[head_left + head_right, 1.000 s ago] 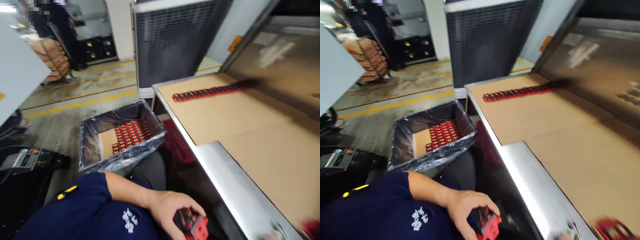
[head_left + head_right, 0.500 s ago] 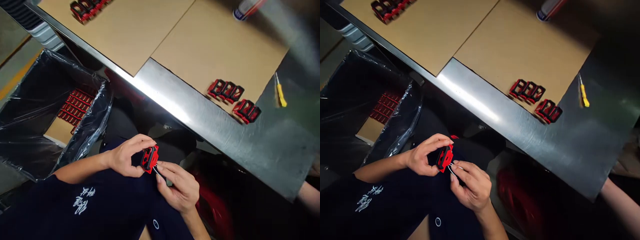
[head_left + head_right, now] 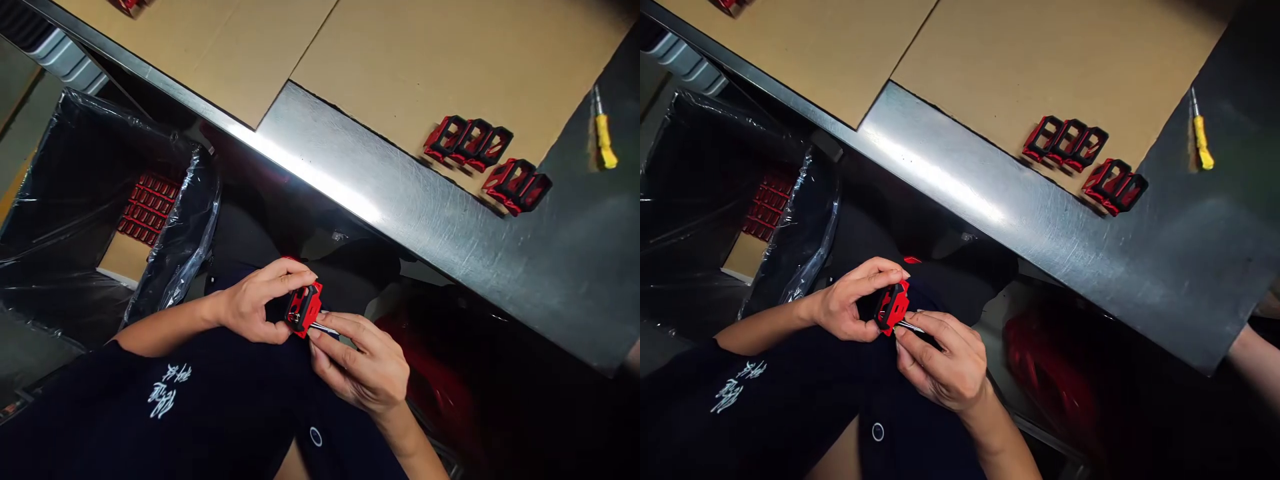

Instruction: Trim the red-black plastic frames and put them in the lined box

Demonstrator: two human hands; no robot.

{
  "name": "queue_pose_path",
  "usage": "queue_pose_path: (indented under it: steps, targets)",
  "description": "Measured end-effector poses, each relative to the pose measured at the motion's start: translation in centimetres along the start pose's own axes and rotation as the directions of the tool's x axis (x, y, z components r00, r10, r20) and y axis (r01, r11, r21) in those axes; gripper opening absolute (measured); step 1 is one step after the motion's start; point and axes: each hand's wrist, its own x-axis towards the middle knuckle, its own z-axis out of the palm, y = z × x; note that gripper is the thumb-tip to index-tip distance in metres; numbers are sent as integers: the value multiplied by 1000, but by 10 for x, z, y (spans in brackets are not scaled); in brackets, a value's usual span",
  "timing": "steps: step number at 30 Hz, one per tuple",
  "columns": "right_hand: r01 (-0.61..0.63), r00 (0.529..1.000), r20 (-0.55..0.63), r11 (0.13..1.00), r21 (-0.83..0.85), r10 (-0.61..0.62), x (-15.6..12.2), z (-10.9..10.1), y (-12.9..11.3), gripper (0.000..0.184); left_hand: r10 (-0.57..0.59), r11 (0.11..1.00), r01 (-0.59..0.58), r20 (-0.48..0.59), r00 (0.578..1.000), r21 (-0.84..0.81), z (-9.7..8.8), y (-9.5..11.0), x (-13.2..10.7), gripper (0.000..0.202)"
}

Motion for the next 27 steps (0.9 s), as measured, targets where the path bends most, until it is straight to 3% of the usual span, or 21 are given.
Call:
queue_pose_path:
  steps: [16,27]
  targets:
    - [-10,1000,-18,999,-30,9,-1,0,1,19,-9,1000,9,16,1000,-6,1,-3,1,94]
    - [-44,996,80,999,18,42,-1,-5,-3,20,-54,998,56,153,987,-8,-10,-5,-6,93]
